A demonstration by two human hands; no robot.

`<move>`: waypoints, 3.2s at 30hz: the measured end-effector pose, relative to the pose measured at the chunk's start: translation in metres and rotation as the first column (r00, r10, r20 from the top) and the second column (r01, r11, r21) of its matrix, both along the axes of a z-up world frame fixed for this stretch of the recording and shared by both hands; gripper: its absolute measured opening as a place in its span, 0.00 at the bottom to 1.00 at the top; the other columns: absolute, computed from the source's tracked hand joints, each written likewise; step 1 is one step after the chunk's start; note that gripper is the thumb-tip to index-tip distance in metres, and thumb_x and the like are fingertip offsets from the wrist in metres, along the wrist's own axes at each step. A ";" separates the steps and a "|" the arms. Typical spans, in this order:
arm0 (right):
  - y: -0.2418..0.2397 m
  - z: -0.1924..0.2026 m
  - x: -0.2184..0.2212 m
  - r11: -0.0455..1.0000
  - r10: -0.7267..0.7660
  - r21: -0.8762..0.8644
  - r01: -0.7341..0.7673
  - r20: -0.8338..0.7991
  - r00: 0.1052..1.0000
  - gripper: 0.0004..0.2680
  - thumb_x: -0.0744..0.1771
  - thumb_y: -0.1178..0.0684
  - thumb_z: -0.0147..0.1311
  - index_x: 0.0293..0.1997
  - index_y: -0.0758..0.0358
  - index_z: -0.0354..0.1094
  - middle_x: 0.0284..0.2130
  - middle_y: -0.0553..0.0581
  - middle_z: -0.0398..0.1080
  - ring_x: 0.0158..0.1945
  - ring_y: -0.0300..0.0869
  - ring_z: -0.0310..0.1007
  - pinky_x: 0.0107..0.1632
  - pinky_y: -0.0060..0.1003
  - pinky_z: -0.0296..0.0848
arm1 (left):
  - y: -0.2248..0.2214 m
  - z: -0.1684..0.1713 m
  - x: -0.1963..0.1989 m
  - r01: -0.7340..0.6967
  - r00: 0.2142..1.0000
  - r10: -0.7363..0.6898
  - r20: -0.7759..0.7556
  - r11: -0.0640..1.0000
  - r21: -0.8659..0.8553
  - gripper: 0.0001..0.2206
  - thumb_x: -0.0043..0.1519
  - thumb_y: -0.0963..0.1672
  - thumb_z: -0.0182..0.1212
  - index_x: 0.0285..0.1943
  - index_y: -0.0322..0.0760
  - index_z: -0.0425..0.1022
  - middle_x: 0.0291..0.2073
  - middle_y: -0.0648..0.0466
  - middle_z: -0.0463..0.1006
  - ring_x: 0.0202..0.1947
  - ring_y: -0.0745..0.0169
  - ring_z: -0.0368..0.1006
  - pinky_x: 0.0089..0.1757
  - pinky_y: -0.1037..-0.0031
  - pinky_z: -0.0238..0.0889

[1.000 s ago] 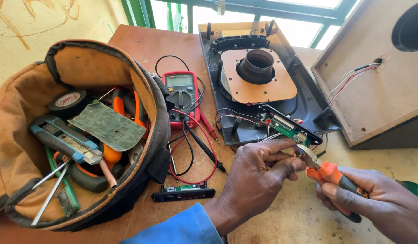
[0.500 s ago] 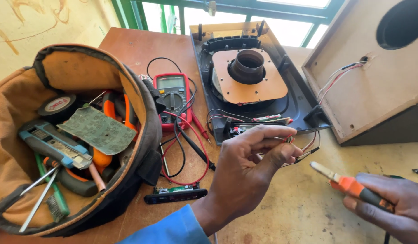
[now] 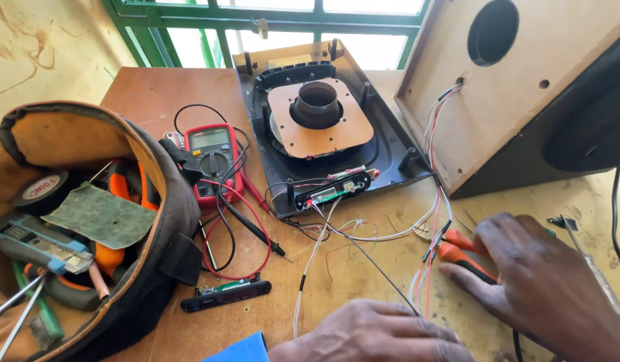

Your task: Preparing and connecting wires to a circuit board inside a speaker housing, including stripping insulation with pliers.

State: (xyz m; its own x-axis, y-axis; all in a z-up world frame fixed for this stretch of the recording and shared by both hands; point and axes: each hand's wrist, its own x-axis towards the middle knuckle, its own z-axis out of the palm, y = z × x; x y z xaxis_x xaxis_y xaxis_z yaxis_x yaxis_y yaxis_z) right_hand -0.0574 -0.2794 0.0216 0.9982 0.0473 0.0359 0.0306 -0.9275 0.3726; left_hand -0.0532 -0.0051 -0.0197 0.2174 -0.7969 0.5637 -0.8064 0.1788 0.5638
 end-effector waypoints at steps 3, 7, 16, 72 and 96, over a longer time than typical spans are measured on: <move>0.012 0.007 -0.002 0.940 0.167 0.248 -0.234 0.265 0.950 0.20 0.58 0.26 0.61 0.43 0.46 0.70 0.35 0.43 0.73 0.44 0.42 0.76 0.43 0.41 0.75 | -0.005 -0.021 -0.005 0.154 0.988 -0.148 -0.053 0.976 0.156 0.20 0.80 0.46 0.31 0.80 0.41 0.52 0.73 0.49 0.67 0.66 0.42 0.71 0.64 0.60 0.64; 0.023 0.006 0.001 0.755 0.392 0.420 -0.503 0.325 0.861 0.22 0.59 0.37 0.68 0.56 0.46 0.70 0.37 0.47 0.78 0.38 0.47 0.78 0.43 0.40 0.74 | -0.009 -0.025 -0.008 0.121 0.992 -0.126 0.012 0.970 0.211 0.20 0.78 0.45 0.34 0.80 0.43 0.50 0.74 0.51 0.65 0.71 0.50 0.68 0.71 0.65 0.59; 0.018 0.025 -0.006 0.672 0.400 0.437 -0.597 0.464 0.790 0.08 0.62 0.45 0.63 0.39 0.51 0.75 0.30 0.45 0.76 0.29 0.37 0.74 0.35 0.34 0.71 | 0.006 0.033 -0.009 -0.047 0.992 0.065 0.106 0.986 -0.158 0.16 0.80 0.42 0.37 0.74 0.27 0.58 0.69 0.42 0.66 0.67 0.38 0.73 0.67 0.54 0.69; 0.022 0.018 0.031 0.763 0.205 0.632 -0.137 -0.035 0.978 0.16 0.62 0.39 0.62 0.56 0.34 0.71 0.29 0.43 0.73 0.29 0.38 0.75 0.37 0.35 0.72 | -0.004 0.007 -0.008 -0.160 0.958 0.195 0.210 0.972 -0.173 0.12 0.78 0.41 0.43 0.59 0.33 0.75 0.26 0.52 0.62 0.26 0.54 0.66 0.31 0.65 0.57; 0.010 -0.006 0.039 0.654 0.277 0.697 -0.295 0.143 0.950 0.14 0.63 0.41 0.63 0.52 0.46 0.75 0.25 0.48 0.68 0.30 0.41 0.70 0.37 0.36 0.70 | -0.013 0.042 0.004 -0.244 0.968 0.249 -0.030 0.906 -0.346 0.08 0.67 0.43 0.65 0.45 0.31 0.74 0.25 0.51 0.73 0.20 0.58 0.66 0.28 0.71 0.59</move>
